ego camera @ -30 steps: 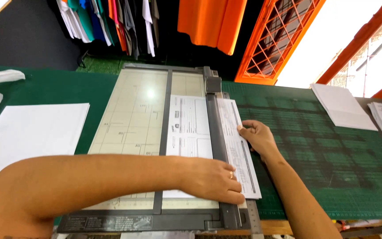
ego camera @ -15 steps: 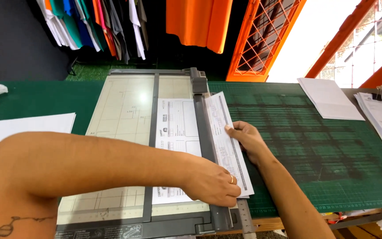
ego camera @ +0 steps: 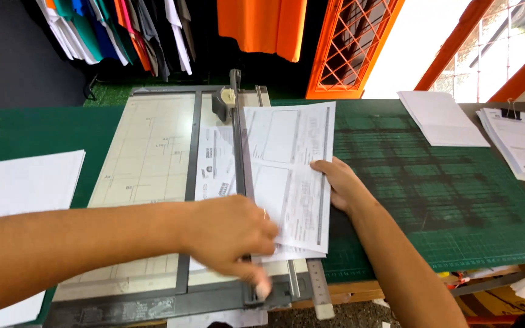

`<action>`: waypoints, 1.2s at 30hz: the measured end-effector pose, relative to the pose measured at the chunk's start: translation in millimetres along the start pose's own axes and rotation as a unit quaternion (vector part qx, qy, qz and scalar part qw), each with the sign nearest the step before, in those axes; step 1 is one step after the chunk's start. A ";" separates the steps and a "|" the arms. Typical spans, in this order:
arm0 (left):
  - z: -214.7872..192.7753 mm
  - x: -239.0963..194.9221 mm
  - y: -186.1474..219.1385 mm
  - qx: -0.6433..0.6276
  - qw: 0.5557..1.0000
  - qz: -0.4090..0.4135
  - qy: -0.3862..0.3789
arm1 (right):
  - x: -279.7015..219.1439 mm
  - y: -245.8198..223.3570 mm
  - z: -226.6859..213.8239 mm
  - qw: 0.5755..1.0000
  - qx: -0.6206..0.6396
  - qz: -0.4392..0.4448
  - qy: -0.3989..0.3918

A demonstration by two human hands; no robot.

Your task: Cutting printed paper sheets using a ruler and utility knife on a cutting mat

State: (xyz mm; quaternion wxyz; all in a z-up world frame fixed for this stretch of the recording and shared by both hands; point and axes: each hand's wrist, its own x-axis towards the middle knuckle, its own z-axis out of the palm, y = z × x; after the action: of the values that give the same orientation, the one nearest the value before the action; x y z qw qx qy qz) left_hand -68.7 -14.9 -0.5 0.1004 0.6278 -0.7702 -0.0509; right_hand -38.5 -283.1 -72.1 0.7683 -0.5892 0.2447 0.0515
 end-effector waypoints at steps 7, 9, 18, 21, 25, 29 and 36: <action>14.3 32.4 8.0 0.109 0.979 -0.172 -0.028 | 54.8 25.8 -11.6 0.987 -0.118 -0.088 -0.069; 22.5 37.2 12.8 0.171 0.960 -0.217 -0.033 | 81.6 33.0 -11.4 0.954 -0.268 -0.129 -0.031; 46.3 59.3 45.2 0.200 0.915 -0.350 -0.006 | 57.8 25.5 16.0 0.989 -0.041 -0.017 -0.141; 52.1 72.6 51.9 0.197 0.901 -0.385 0.017 | 46.8 29.4 27.2 0.981 -0.038 -0.001 -0.189; 56.2 88.8 54.4 0.222 0.884 -0.408 0.055 | 51.3 33.8 16.3 0.979 -0.012 -0.006 -0.204; 42.6 100.8 42.4 0.181 0.848 -0.468 0.174 | 34.9 -0.9 -42.8 0.981 -0.032 -0.041 -0.189; 40.2 143.3 -19.6 -0.152 0.699 -0.606 0.348 | -11.9 -71.1 -184.7 0.959 -0.084 -0.226 -0.147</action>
State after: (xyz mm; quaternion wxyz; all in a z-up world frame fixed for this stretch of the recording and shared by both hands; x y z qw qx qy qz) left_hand -86.2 -160.9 -30.7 0.4030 0.9079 -0.1152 0.0047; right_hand -81.0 -473.8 -38.7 0.7348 -0.6778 -0.0161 -0.0172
